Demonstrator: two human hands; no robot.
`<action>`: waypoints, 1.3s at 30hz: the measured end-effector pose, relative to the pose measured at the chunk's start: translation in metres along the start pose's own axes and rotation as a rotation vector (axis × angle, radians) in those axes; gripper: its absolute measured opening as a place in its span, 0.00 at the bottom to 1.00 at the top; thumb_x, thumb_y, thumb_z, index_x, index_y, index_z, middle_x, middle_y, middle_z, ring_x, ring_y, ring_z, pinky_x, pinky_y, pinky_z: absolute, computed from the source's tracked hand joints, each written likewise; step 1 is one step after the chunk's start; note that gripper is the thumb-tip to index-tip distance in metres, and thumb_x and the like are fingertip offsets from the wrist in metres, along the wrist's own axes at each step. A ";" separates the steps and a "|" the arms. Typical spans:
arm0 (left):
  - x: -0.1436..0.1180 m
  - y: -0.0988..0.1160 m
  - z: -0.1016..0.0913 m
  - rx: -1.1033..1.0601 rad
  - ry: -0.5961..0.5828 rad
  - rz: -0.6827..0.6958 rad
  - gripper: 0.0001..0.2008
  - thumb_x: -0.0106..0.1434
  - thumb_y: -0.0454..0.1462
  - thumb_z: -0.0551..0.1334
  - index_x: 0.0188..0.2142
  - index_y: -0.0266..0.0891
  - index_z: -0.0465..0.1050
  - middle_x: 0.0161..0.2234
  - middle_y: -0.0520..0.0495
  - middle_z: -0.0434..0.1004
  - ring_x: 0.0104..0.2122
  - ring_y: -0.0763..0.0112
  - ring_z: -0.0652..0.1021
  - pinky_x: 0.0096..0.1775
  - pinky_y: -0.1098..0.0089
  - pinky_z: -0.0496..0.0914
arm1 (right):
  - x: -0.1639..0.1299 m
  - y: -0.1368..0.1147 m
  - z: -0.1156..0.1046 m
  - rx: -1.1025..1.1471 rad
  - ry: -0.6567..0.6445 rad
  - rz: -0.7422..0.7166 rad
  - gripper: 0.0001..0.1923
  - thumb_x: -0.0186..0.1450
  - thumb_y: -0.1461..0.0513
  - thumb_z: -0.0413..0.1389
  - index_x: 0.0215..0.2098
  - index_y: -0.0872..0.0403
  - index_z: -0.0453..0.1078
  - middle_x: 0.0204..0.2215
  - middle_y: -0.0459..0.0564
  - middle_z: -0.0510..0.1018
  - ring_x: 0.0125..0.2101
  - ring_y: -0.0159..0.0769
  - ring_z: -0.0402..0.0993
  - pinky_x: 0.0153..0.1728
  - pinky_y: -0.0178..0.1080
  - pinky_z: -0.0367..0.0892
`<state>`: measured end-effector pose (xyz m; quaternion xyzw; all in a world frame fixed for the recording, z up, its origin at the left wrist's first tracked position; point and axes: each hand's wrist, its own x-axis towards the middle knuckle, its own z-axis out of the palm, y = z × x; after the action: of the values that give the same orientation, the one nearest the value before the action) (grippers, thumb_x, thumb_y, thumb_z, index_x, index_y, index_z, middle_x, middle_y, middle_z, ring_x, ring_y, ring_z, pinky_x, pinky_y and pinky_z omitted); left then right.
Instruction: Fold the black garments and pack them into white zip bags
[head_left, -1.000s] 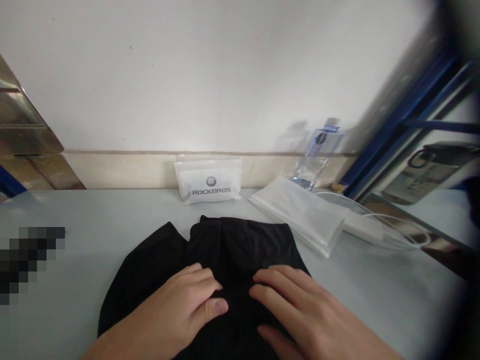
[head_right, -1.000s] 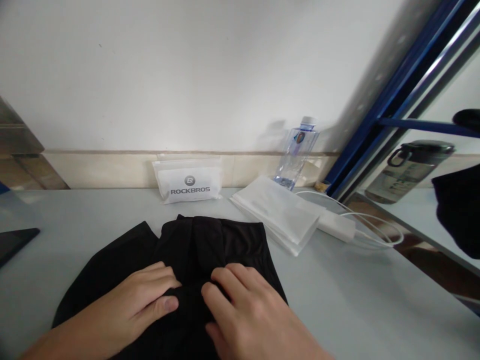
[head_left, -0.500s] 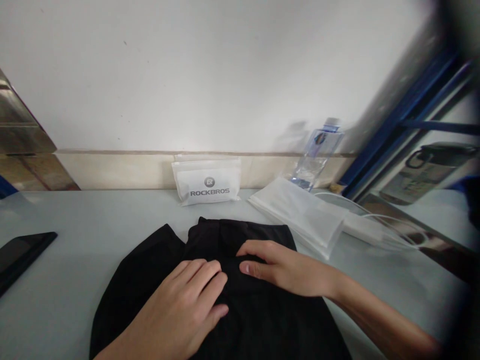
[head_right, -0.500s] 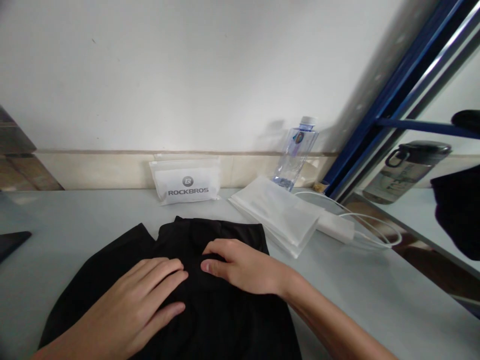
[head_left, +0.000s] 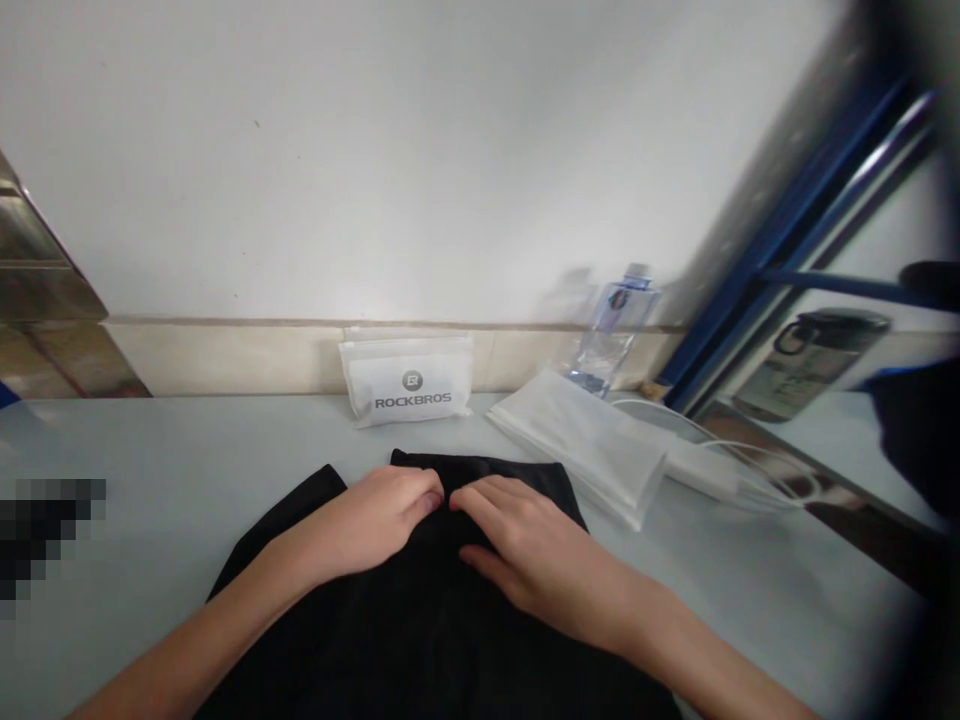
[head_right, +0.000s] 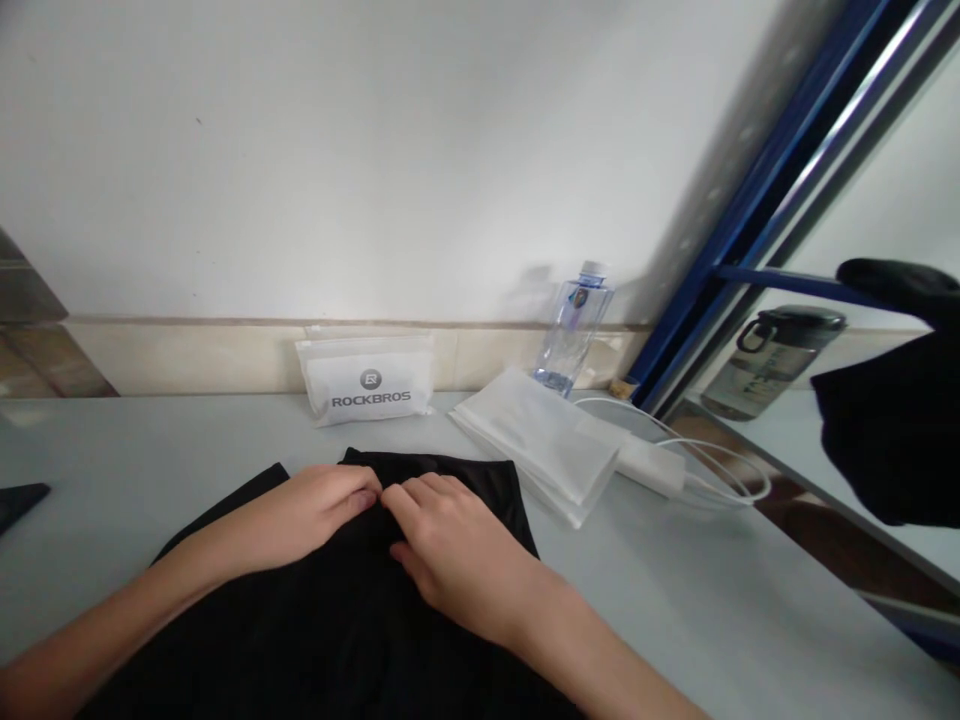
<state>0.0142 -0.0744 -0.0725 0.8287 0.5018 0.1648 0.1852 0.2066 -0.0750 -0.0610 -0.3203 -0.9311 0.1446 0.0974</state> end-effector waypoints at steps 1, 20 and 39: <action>0.003 -0.003 0.001 0.013 0.054 -0.032 0.12 0.67 0.36 0.50 0.33 0.42 0.71 0.31 0.51 0.76 0.33 0.68 0.76 0.36 0.71 0.67 | 0.007 0.004 0.001 0.016 -0.005 0.016 0.09 0.63 0.66 0.53 0.42 0.57 0.67 0.39 0.54 0.74 0.41 0.43 0.68 0.43 0.44 0.61; 0.005 0.050 0.020 -1.804 0.442 -0.402 0.21 0.62 0.48 0.58 0.49 0.38 0.68 0.48 0.44 0.74 0.50 0.62 0.72 0.52 0.66 0.66 | 0.026 -0.005 0.008 1.563 0.137 0.238 0.10 0.61 0.56 0.55 0.34 0.55 0.67 0.28 0.44 0.71 0.28 0.27 0.68 0.32 0.30 0.63; -0.004 0.008 0.009 -1.732 0.146 -0.763 0.23 0.60 0.52 0.51 0.25 0.34 0.70 0.13 0.48 0.67 0.12 0.74 0.68 0.15 0.76 0.62 | -0.003 0.131 -0.035 -0.319 -0.047 0.446 0.10 0.61 0.59 0.51 0.29 0.55 0.72 0.26 0.52 0.77 0.28 0.38 0.72 0.27 0.35 0.57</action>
<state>0.0224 -0.0825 -0.0768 0.1709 0.4526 0.4593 0.7450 0.2931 0.0291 -0.0718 -0.5252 -0.8507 0.0212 -0.0100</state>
